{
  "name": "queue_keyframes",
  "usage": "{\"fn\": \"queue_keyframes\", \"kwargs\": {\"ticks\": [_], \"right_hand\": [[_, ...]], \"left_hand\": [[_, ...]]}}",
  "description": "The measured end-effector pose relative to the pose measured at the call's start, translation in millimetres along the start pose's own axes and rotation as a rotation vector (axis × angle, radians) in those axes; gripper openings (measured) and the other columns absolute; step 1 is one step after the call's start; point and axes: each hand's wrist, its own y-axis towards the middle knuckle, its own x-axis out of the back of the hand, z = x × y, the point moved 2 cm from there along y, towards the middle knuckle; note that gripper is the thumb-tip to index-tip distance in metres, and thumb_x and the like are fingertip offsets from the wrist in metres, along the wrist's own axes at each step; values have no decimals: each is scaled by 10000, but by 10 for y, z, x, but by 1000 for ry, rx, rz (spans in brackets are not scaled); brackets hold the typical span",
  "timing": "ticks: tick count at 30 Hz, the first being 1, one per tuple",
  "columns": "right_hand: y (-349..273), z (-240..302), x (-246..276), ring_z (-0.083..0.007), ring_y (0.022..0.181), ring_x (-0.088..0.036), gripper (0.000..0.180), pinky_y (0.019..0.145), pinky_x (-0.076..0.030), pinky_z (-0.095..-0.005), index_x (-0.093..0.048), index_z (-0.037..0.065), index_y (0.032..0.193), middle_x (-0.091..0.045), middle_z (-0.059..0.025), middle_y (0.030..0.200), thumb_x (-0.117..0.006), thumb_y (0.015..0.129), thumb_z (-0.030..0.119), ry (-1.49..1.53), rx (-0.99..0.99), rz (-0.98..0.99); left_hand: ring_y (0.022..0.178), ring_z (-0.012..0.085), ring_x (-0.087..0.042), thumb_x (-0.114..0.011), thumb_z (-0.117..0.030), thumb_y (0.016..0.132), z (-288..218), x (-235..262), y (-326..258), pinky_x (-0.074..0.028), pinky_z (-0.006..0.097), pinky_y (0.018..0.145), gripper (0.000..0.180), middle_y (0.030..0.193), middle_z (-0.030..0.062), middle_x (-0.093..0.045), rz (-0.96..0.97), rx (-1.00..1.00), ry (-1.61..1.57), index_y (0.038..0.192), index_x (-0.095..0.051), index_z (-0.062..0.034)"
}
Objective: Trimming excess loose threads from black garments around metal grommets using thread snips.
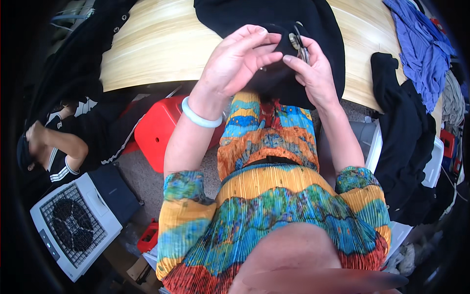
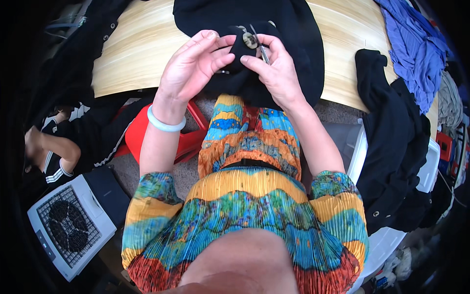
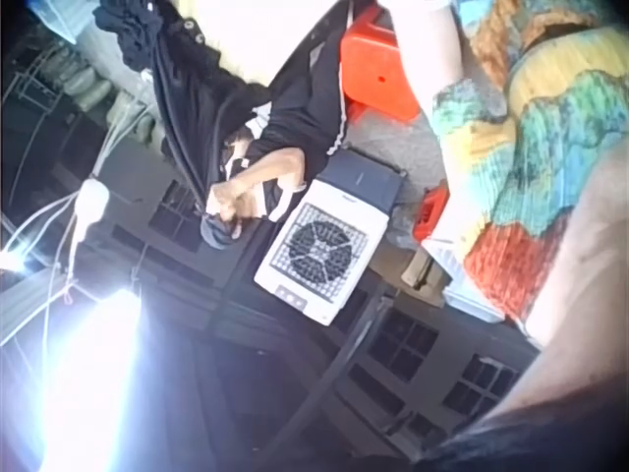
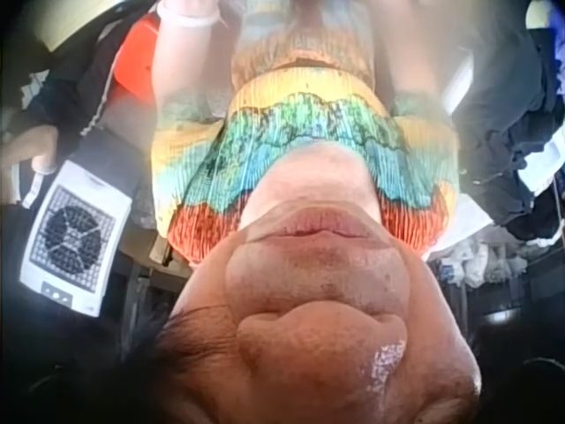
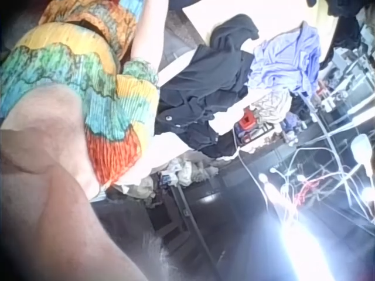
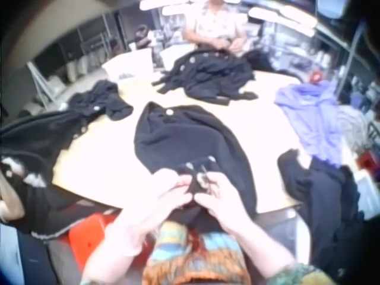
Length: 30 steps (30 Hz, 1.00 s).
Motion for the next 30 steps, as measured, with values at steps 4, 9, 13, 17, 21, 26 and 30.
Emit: {"fn": "queue_keyframes", "kwargs": {"ticks": [4, 9, 13, 17, 21, 26, 30], "right_hand": [[16, 99, 36, 22, 454, -314, 387, 371, -210, -134, -434, 23, 1061, -415, 59, 685, -638, 733, 45, 88, 29, -30], [41, 251, 135, 18, 438, -309, 391, 359, -215, -142, -439, 27, 1057, -406, 57, 684, -649, 727, 53, 127, 57, -30], [12, 427, 141, 18, 467, -350, 413, 376, -248, -129, -443, 28, 1079, -426, 54, 704, -652, 725, 60, 76, 67, -5], [31, 538, 127, 22, 525, -390, 429, 388, -266, -119, -449, 35, 1098, -439, 51, 724, -659, 725, 72, -29, 124, 16], [63, 540, 200, 21, 533, -385, 442, 395, -254, -120, -447, 48, 1131, -466, 46, 729, -646, 737, 76, -97, 178, -23], [53, 495, 251, 11, 590, -450, 485, 433, -297, -119, -409, 16, 1163, -533, 18, 780, -646, 746, 86, -139, 178, 24], [6, 452, 259, 1, 613, -469, 479, 493, -337, -122, -400, 6, 1166, -541, 2, 809, -632, 752, 66, -182, 220, -61]], "left_hand": [[855, 250, -596, -475, -100, 863, -77, 130, 17, -504, 302, 758, 106, 945, 180, -571, -123, -122, 99, 914, -515, -16], [936, 164, -539, -460, 16, 797, -2, 238, -51, -427, 255, 829, 238, 984, 86, -565, -141, -226, 709, 1025, -529, 2], [907, 140, -543, -555, -100, 794, 127, 124, -20, -432, 254, 804, 278, 948, 85, -585, -17, -94, 918, 1053, -545, -1], [822, 126, -552, -562, -130, 804, 55, 54, -29, -445, 245, 740, 239, 864, 62, -593, 27, -74, 958, 998, -556, 9], [750, 69, -539, -559, -113, 825, -108, -123, -104, -435, 183, 675, 147, 808, 21, -581, 14, -108, 797, 919, -561, 0], [775, 91, -549, -550, -131, 835, -174, -253, -239, -439, 207, 703, 150, 851, 32, -592, 15, -87, 255, 935, -570, -20], [875, 138, -556, -501, -149, 861, -5, -175, -262, -447, 273, 788, 195, 917, 76, -594, -135, 31, 67, 971, -553, 4]]}}
